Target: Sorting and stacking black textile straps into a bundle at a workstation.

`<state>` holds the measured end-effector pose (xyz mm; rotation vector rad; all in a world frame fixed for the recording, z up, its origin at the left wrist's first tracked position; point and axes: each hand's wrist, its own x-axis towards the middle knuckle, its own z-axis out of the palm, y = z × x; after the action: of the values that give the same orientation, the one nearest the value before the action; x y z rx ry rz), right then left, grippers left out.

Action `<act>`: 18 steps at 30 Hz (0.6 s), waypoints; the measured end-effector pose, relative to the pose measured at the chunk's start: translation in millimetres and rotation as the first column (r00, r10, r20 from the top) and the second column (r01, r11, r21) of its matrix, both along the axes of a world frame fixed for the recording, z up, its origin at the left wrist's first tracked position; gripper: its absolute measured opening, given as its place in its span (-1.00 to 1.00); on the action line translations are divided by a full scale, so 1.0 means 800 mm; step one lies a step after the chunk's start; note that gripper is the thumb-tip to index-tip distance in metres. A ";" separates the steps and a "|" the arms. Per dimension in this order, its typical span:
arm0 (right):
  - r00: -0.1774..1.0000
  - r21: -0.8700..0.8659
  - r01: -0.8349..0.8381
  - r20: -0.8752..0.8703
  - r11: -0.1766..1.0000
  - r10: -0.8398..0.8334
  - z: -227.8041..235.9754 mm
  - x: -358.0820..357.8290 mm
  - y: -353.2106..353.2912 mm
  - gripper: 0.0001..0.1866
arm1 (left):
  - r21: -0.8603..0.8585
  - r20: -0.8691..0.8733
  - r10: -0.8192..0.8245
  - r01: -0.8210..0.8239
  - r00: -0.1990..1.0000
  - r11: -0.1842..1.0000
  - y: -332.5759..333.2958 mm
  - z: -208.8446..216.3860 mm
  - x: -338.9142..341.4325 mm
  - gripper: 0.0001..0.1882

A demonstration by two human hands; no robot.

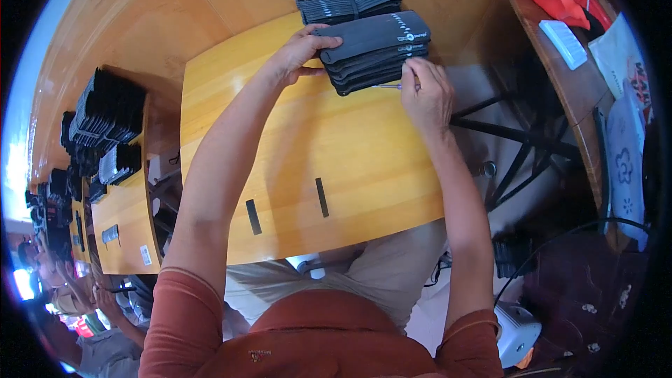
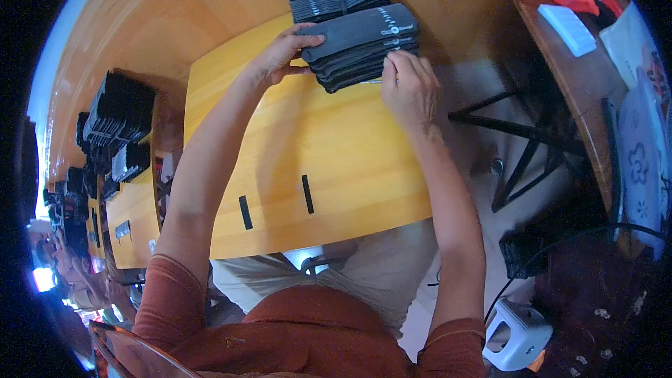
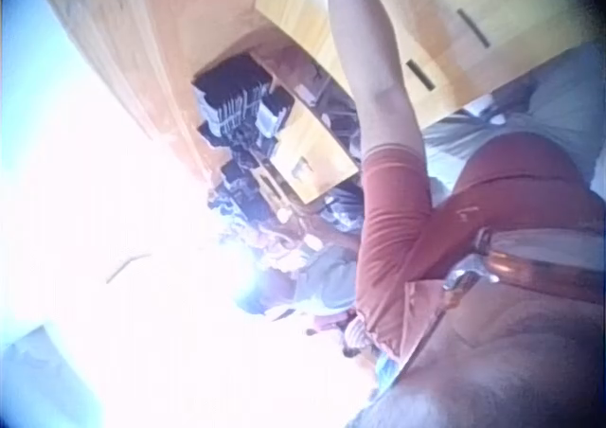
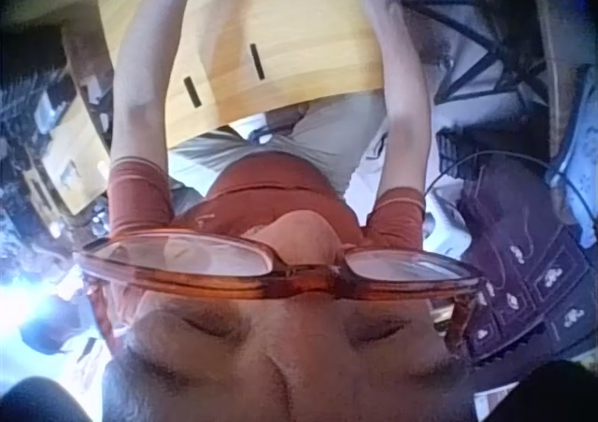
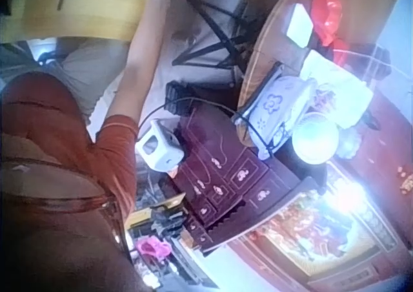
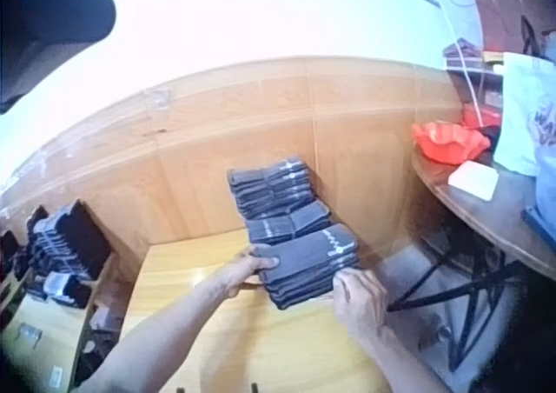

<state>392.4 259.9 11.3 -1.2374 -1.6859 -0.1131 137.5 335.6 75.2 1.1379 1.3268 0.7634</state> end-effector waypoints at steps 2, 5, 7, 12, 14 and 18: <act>0.998 -0.161 0.058 0.031 0.985 -0.053 -0.011 -0.001 -0.021 -0.77 | -0.014 -0.021 -0.076 0.075 0.997 0.997 -0.002 0.008 -0.005 -0.38; 0.974 -0.249 0.189 0.168 0.950 -0.150 -0.014 0.010 -0.023 -0.75 | -0.013 -0.029 -0.066 0.066 0.997 0.998 -0.006 0.006 -0.003 -0.42; 0.943 -0.175 0.257 0.262 0.950 -0.206 -0.018 0.025 -0.014 -0.74 | -0.013 -0.025 -0.064 0.064 0.998 0.998 -0.011 0.005 0.001 -0.42; 0.983 -0.502 0.131 0.178 0.855 -0.046 -0.027 0.035 -0.008 -0.71 | 0.027 -0.039 -0.053 0.054 0.998 0.998 -0.024 0.000 0.003 -0.43; 0.986 -0.497 0.123 0.158 0.859 -0.049 -0.034 0.038 -0.006 -0.70 | 0.041 -0.049 -0.036 0.038 0.998 0.998 -0.031 0.000 0.007 -0.43; 0.996 -0.525 -0.009 -0.077 0.851 -0.037 -0.034 0.034 0.003 -0.67 | 0.069 -0.031 -0.017 0.019 0.999 0.997 -0.042 -0.008 0.001 -0.40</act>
<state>419.7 262.4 -16.2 -1.6297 -1.6884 0.4181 138.4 302.0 68.8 1.2185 1.3225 0.7870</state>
